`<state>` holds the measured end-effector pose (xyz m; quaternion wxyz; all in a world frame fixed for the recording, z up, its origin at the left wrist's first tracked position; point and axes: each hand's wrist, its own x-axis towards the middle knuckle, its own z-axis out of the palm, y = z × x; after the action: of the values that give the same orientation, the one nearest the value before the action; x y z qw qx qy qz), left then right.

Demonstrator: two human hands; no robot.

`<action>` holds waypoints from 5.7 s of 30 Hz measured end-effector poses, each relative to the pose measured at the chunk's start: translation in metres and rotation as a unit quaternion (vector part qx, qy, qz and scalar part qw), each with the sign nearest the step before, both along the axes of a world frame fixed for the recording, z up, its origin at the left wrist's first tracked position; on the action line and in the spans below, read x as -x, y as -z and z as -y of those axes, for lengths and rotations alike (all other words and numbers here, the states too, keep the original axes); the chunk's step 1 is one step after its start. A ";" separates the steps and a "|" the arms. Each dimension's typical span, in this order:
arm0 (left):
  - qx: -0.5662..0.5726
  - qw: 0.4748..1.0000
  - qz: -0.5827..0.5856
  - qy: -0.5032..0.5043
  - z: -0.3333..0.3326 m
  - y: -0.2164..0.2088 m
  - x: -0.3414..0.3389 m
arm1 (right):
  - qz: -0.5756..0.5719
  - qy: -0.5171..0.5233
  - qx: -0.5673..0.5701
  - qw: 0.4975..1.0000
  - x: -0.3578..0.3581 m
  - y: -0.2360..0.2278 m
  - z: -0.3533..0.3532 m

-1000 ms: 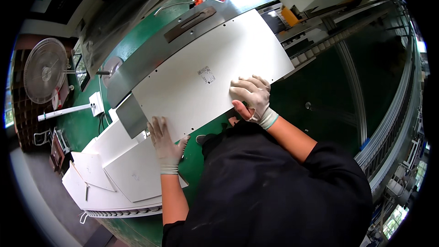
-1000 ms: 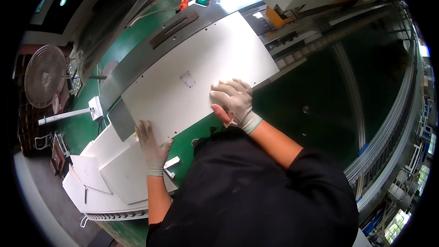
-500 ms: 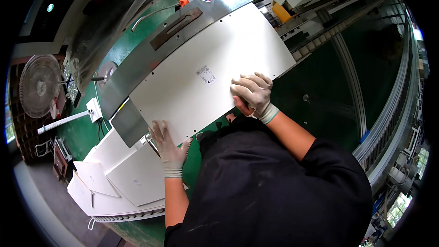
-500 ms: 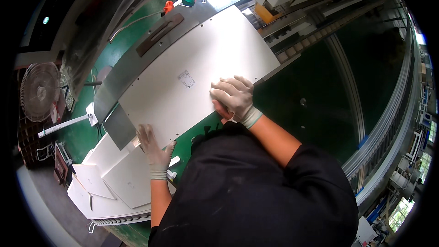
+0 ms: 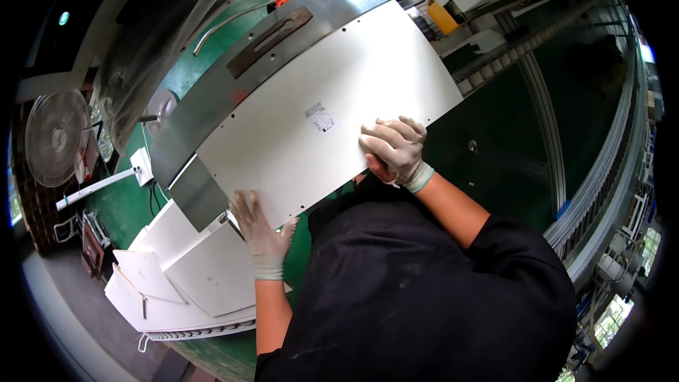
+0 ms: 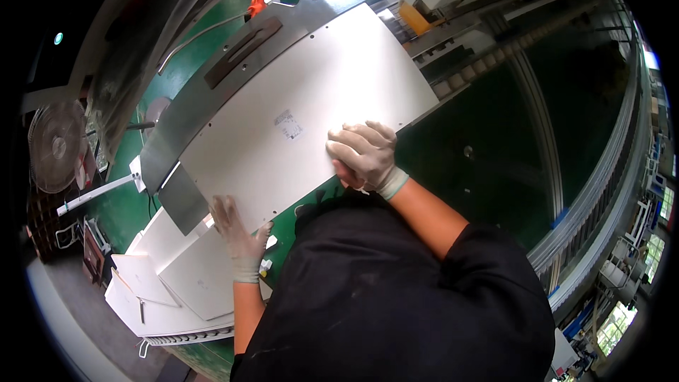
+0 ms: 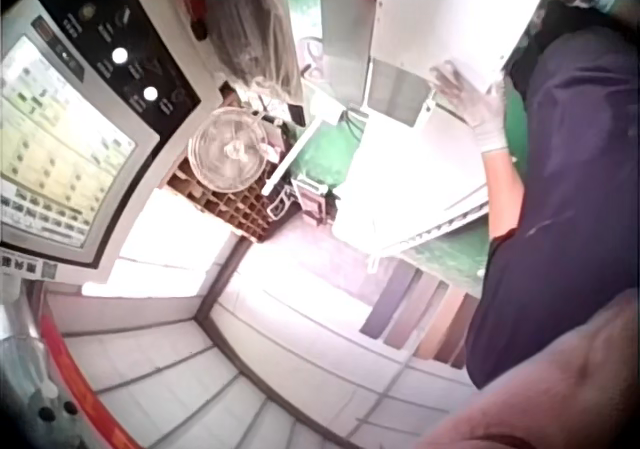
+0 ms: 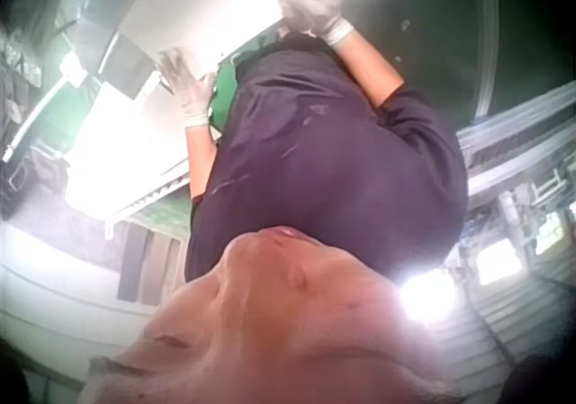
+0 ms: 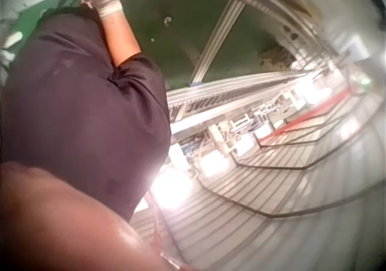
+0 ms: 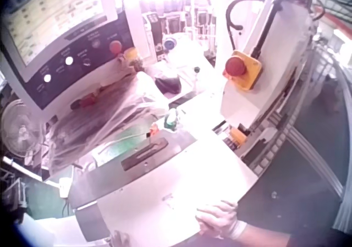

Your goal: The person, wearing gloves, picks up white rectangular panels from a stack and feeds them one at a time into an automated edge-banding or processing machine. The person aligns each panel with the machine's conveyor, presses a button on a control unit, and ensures the panel is correctly pulled into the machine.

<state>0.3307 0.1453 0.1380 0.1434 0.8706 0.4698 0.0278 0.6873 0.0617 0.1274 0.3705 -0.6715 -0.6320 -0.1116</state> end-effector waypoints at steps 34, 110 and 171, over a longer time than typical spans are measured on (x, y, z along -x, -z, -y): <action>0.039 0.995 0.064 -0.070 0.036 0.045 0.063 | -0.052 0.151 -0.074 0.984 -0.089 0.000 -0.013; 0.616 0.638 0.445 -0.124 0.039 0.020 0.099 | -0.791 0.377 -0.103 0.471 0.232 0.076 0.318; -0.042 0.999 -0.019 -0.003 -0.055 0.031 -0.017 | -0.208 -0.238 0.170 0.933 0.064 -0.023 -0.035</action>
<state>0.3472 0.2002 0.1068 0.0976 0.8750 0.4732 0.0316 0.6234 0.0964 0.1503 0.3900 -0.5626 -0.6914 0.2312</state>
